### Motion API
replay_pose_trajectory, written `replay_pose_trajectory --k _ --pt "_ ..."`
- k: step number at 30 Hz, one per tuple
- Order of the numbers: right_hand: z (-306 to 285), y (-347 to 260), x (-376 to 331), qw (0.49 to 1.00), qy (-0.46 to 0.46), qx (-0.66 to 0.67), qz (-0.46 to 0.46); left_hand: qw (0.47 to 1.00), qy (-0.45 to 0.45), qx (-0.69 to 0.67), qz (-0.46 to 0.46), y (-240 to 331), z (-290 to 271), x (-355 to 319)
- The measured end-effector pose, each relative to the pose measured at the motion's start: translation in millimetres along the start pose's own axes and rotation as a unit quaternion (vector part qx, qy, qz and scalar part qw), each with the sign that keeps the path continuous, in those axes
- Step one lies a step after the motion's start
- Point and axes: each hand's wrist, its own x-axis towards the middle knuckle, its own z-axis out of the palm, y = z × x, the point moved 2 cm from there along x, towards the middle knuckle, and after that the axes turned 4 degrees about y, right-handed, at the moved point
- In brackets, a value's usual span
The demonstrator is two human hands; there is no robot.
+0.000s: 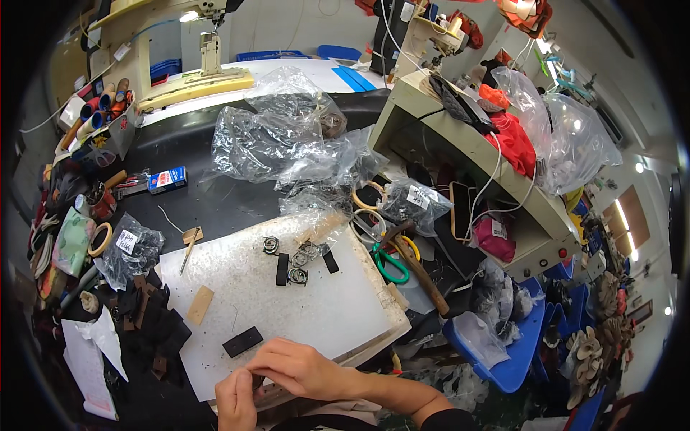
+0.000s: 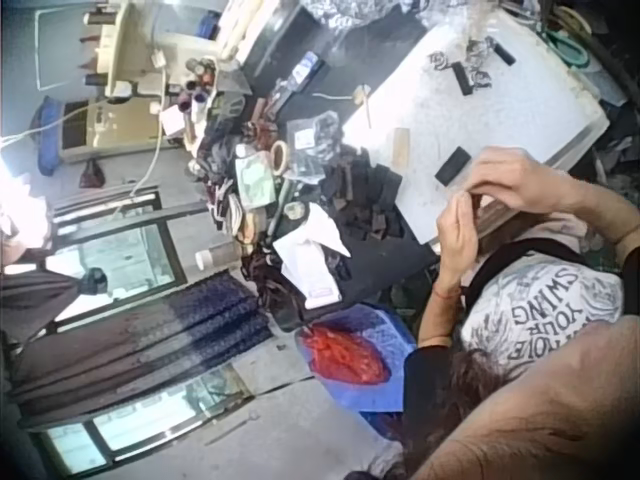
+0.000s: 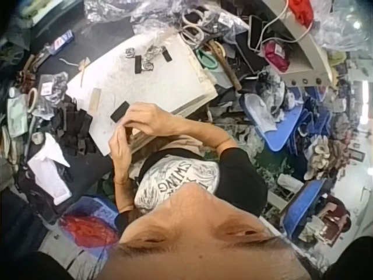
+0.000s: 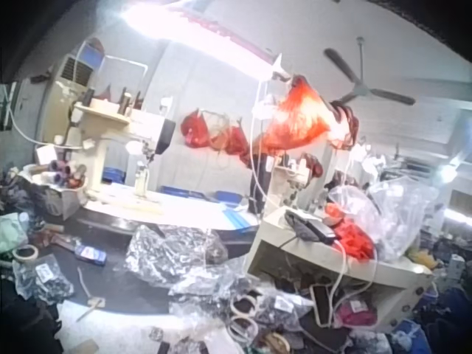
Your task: The person assembles small hardware components on a cluttered workbench. They repeatedly place a black rectangular piece over a metal pin on a wooden block, then use a hammer to tap the pin into place. They also handle small metal rings and a plastic bag of parts, organizing them on the table.
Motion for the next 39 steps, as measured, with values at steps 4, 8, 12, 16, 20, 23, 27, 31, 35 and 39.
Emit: replay_pose_trajectory --k 4,8,12,16,20,23,27,31,35,39 --pt "7 4 0 0.992 -0.103 0.051 0.051 0.991 0.026 -0.084 -0.102 -9 -12 -11" --pt "14 -1 -11 0.974 -0.086 -0.171 -0.123 0.984 0.033 -0.108 -0.141 -10 -9 -5" --pt "10 -1 -5 0.992 -0.101 -0.033 -0.074 0.983 -0.047 -0.067 -0.167 -4 -20 -3" --pt "11 -1 -10 0.992 -0.111 -0.007 -0.066 0.982 -0.080 -0.046 -0.166 1 -21 -7" --pt "11 8 -16 0.994 -0.067 -0.010 -0.084 0.980 -0.105 -0.031 -0.164 4 -14 -5" --pt "12 11 -18 0.995 -0.030 -0.049 -0.085 0.981 -0.098 -0.043 -0.161 3 -9 1" --pt "6 16 -19 0.997 0.010 -0.069 -0.027 0.979 -0.092 -0.065 -0.173 13 -3 14" --pt "-22 21 -21 0.987 0.078 -0.127 0.059 0.958 0.068 0.215 0.180 20 -15 45" --pt "-36 25 -29 0.976 0.139 -0.115 0.124 0.899 -0.012 0.383 0.213 19 -15 67" --pt "-37 40 -35 0.973 0.186 -0.004 0.137 0.845 -0.073 0.476 0.232 22 -19 72"
